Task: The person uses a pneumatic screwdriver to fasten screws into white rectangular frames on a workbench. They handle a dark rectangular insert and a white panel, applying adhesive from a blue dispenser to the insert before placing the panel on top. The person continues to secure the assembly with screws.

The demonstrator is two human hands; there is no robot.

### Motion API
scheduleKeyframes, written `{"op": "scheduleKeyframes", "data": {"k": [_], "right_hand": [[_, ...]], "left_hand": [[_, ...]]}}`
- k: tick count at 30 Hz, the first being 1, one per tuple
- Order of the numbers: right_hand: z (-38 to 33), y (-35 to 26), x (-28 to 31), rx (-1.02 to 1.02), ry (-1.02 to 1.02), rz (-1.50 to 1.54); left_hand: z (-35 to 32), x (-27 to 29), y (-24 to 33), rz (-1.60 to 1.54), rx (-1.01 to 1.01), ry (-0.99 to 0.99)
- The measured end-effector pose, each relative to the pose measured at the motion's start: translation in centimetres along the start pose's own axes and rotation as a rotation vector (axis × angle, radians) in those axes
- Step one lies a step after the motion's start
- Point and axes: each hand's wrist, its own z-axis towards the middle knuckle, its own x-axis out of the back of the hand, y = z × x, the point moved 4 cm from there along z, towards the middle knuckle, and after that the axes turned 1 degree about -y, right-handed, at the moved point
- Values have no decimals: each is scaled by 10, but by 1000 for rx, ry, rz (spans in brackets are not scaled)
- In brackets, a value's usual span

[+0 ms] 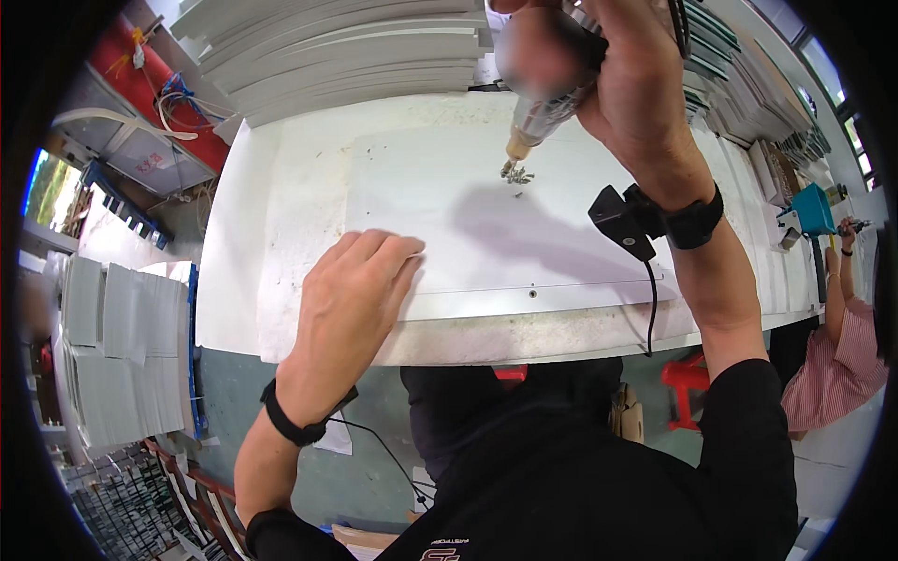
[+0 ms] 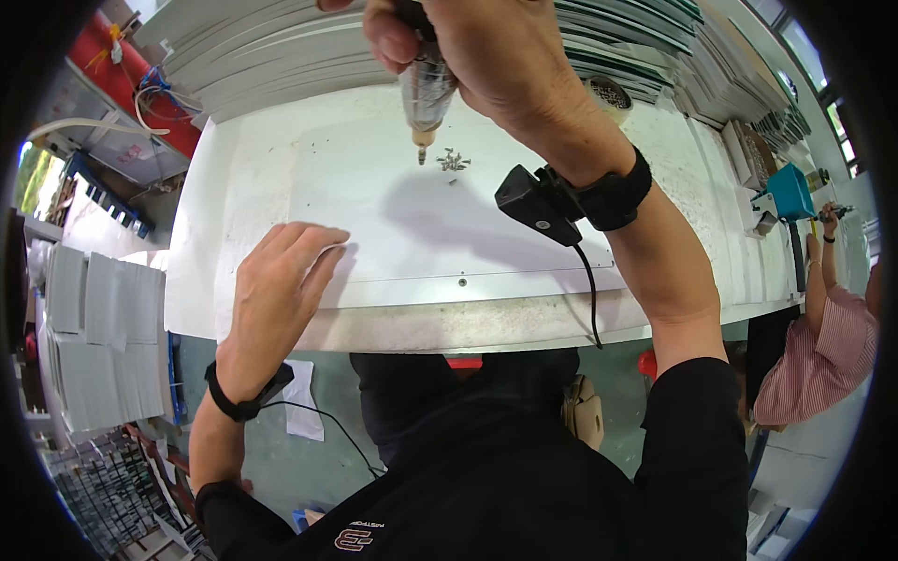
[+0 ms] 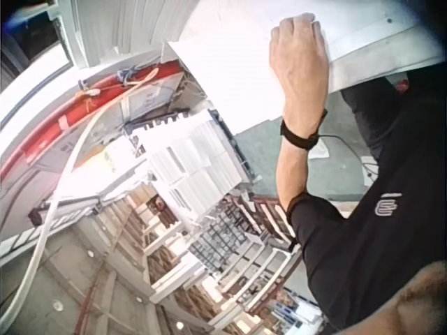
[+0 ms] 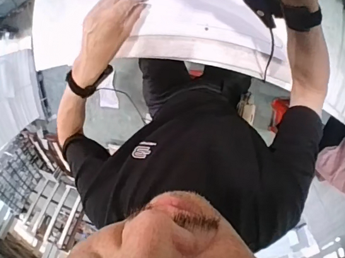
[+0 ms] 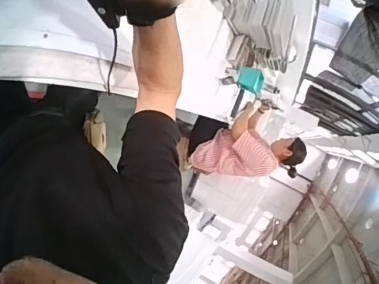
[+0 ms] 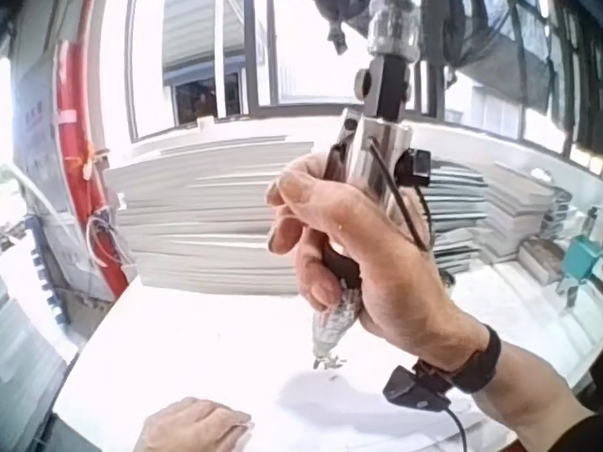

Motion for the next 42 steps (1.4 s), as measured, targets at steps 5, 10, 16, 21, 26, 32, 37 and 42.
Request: {"op": "scheduleKeyframes", "data": {"k": [5, 10, 16, 21, 26, 32, 37, 42], "right_hand": [[-9, 19, 55, -42, 81, 21], [-18, 29, 65, -3, 93, 25], [-26, 42, 85, -8, 66, -15], [-26, 42, 88, -21, 110, -36], [-29, 33, 86, -14, 143, 15], [-25, 26, 73, -6, 145, 61], [-24, 13, 60, -160, 171, 206], [-25, 4, 58, -246, 234, 181]], "left_hand": [[90, -55, 0, -97, -128, -40], [113, -87, -9, 5, -146, -112], [116, -95, -1, 139, -227, -191], [114, -101, 4, 392, -239, -355], [114, -93, 3, 322, -232, -335], [119, -93, -4, 147, -263, -278], [125, -87, -19, -70, -163, -320], [126, -83, -14, -97, -158, -356]]}}
